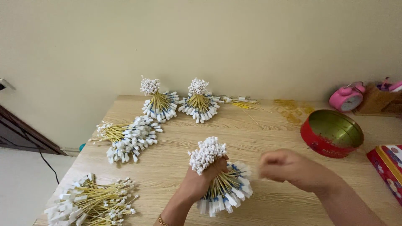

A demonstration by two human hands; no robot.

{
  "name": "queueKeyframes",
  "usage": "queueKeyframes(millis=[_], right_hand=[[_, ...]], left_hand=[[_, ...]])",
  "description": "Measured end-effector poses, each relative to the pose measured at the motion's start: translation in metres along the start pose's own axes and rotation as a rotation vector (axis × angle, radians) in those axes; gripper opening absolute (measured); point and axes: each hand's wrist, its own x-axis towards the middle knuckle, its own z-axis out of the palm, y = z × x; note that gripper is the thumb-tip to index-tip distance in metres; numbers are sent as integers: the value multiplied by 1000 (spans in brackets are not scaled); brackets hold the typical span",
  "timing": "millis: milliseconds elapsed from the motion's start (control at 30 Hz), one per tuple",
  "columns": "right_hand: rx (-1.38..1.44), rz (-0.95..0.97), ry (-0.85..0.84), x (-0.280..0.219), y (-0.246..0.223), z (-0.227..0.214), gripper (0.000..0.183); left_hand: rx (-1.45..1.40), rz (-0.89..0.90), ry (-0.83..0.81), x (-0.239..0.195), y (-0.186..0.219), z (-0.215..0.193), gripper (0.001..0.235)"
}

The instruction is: The person is gathering individual yellow wires with white connectors into a bunch and securing it with a rubber band.

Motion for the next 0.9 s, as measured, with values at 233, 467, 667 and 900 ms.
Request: queueKeyframes(millis=[233, 467, 667, 900], right_hand=[[750, -239, 88, 10, -49, 1, 39], [-313, -337, 61, 4, -89, 22, 60], [-742, 30, -12, -15, -126, 71, 63], [-150, -508, -112, 2, -28, 40, 33]], left_hand=[[487, 474, -114, -3, -3, 10, 27], [1008, 656, 70, 5, 13, 23, 39], [1145, 371, 114, 37, -9, 14, 22], [163, -164, -6, 40, 4, -1, 19]])
